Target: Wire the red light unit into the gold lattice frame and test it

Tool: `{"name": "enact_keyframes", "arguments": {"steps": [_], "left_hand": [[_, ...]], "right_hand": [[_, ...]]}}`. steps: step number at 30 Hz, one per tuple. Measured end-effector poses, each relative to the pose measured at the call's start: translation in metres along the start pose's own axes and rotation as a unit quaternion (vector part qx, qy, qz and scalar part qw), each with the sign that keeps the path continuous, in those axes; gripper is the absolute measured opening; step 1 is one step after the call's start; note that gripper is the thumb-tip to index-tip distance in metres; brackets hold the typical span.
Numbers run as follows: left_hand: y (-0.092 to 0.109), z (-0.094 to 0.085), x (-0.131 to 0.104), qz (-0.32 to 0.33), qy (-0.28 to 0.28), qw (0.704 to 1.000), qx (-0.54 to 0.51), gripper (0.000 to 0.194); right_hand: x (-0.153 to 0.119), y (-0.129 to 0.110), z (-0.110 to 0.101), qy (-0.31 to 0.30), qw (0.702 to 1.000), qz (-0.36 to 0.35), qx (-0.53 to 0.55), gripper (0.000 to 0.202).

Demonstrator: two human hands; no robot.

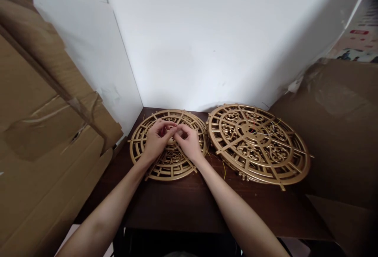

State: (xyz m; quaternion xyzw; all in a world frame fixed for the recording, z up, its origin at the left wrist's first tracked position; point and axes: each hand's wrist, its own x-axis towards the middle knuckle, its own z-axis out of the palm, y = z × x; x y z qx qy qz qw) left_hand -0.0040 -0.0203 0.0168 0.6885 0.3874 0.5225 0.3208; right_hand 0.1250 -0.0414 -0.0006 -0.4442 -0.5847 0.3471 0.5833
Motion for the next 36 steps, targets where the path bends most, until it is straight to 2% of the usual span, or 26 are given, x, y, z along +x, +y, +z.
{"name": "enact_keyframes", "arguments": {"steps": [3,6,10,13,18,23,27,36], "left_hand": [[-0.0017,0.0004,0.0007,-0.024,0.019,0.999,-0.029,0.015],[-0.001,0.0017,0.0003,-0.075,0.032,0.993,-0.089,0.017],[0.0033,0.0049,-0.0011,-0.148,0.023,0.968,-0.202,0.023],[0.0055,0.0062,-0.001,-0.167,0.027,0.954,-0.247,0.026],[0.0038,0.0044,-0.0001,-0.161,0.045,0.959,-0.231,0.023],[-0.0002,0.0025,-0.001,-0.09,0.054,0.988,-0.11,0.015],[-0.0012,0.0031,-0.0015,-0.048,0.047,0.993,-0.097,0.013],[-0.0038,0.0047,0.0008,-0.072,0.066,0.99,-0.104,0.017]], "right_hand": [[-0.0003,0.0001,0.0001,0.002,1.0,-0.02,-0.016,0.017],[-0.0003,-0.0003,-0.0002,0.004,1.0,-0.022,-0.014,0.02],[-0.0003,-0.0019,-0.001,0.022,1.0,-0.006,-0.004,0.022],[-0.0004,-0.0023,-0.0009,0.032,0.999,-0.001,0.003,0.021],[-0.0013,-0.0032,-0.0004,0.038,0.999,-0.002,0.014,0.018],[-0.0024,-0.0049,-0.0002,0.048,0.999,-0.012,0.005,0.018],[-0.0023,-0.0042,-0.0003,0.053,0.998,-0.022,0.006,0.016],[-0.0011,-0.0029,-0.0015,0.067,0.996,0.014,0.061,0.021]]}}
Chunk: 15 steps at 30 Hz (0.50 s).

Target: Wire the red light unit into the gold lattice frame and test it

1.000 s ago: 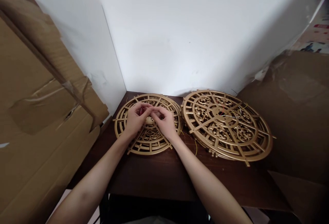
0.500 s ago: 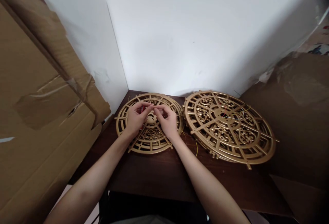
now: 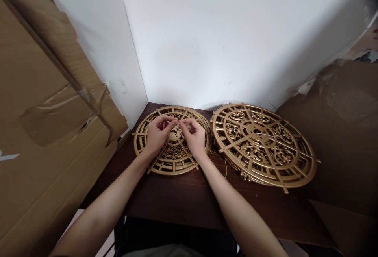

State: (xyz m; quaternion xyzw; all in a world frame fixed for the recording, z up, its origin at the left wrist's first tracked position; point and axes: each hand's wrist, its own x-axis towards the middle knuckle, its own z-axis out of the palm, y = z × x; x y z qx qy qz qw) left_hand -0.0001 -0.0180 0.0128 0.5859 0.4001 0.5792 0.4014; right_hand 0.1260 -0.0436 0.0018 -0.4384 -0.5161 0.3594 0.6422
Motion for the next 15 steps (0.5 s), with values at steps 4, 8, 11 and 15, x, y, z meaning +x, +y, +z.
{"name": "enact_keyframes", "arguments": {"steps": [4,8,11,15], "left_hand": [[0.0042,0.0028,-0.0027,-0.035,-0.025,0.998,-0.037,0.02],[0.009,0.0052,-0.0063,-0.097,-0.059,0.985,-0.133,0.028],[0.0093,0.0048,-0.0061,-0.112,-0.059,0.98,-0.151,0.03],[0.0072,0.0032,-0.0029,-0.101,-0.052,0.983,-0.145,0.027]], "right_hand": [[0.0006,0.0007,-0.0001,0.017,0.999,0.014,0.038,0.022],[0.0018,0.0001,-0.0013,0.021,0.998,0.025,0.062,0.022],[0.0028,-0.0008,-0.0017,0.025,0.997,0.031,0.064,0.022],[0.0032,-0.0004,-0.0015,0.022,0.998,0.035,0.052,0.023]]}}
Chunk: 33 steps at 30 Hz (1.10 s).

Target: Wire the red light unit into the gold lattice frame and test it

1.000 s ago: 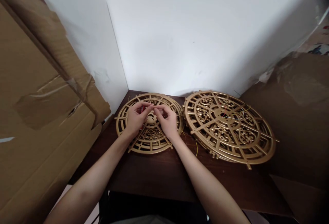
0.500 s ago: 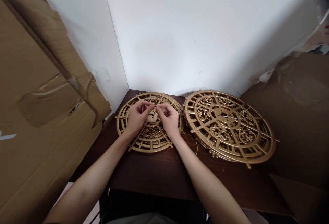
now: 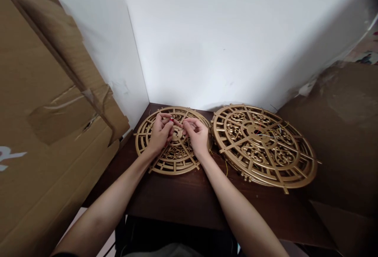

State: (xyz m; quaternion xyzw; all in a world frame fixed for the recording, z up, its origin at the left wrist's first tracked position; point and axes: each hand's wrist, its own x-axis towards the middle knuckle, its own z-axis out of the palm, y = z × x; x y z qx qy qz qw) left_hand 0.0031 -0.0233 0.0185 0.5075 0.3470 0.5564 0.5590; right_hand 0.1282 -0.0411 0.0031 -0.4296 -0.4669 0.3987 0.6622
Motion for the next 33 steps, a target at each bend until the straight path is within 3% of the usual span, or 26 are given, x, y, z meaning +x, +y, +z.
{"name": "enact_keyframes", "arguments": {"steps": [5,14,25,33], "left_hand": [[0.0014,-0.004,0.0043,0.02,0.031,0.999,-0.04,0.031],[-0.0002,-0.0016,0.0008,-0.016,0.004,1.0,-0.022,0.044],[0.0019,-0.002,0.0013,0.01,0.016,1.0,-0.003,0.045],[-0.0011,-0.001,0.0009,0.065,0.015,0.996,0.063,0.041]], "right_hand": [[-0.0002,0.0024,-0.0004,-0.015,1.0,0.006,-0.02,0.023],[-0.0009,0.0035,0.0001,-0.051,0.998,0.015,-0.017,0.024],[-0.0015,0.003,0.0009,-0.053,0.997,0.044,0.016,0.026],[0.0009,0.0033,0.0018,-0.035,0.995,0.05,0.085,0.029]]}}
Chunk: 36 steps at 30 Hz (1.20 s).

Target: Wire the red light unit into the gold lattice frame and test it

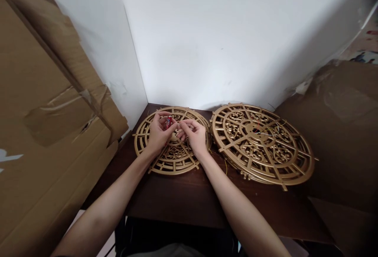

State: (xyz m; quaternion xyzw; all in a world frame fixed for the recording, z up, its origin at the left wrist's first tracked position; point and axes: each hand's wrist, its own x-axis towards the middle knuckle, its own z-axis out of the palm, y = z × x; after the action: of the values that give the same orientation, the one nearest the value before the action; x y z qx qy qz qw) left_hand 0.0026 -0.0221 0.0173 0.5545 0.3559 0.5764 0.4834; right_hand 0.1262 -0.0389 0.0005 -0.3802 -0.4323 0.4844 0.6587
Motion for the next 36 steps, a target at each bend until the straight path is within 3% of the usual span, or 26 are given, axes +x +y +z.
{"name": "enact_keyframes", "arguments": {"steps": [10,16,36], "left_hand": [[-0.0072,0.0023,-0.0038,0.063,-0.041,0.993,0.087,0.03],[-0.0053,0.0019,-0.0054,0.018,-0.074,0.996,0.042,0.022],[-0.0051,0.0017,-0.0046,0.036,-0.086,0.994,0.048,0.021]], "right_hand": [[0.0036,0.0004,-0.0024,0.028,0.999,-0.023,-0.006,0.024],[0.0029,-0.0016,-0.0015,0.031,0.999,-0.024,-0.002,0.022],[0.0017,-0.0011,-0.0029,0.0,0.999,-0.036,-0.008,0.023]]}}
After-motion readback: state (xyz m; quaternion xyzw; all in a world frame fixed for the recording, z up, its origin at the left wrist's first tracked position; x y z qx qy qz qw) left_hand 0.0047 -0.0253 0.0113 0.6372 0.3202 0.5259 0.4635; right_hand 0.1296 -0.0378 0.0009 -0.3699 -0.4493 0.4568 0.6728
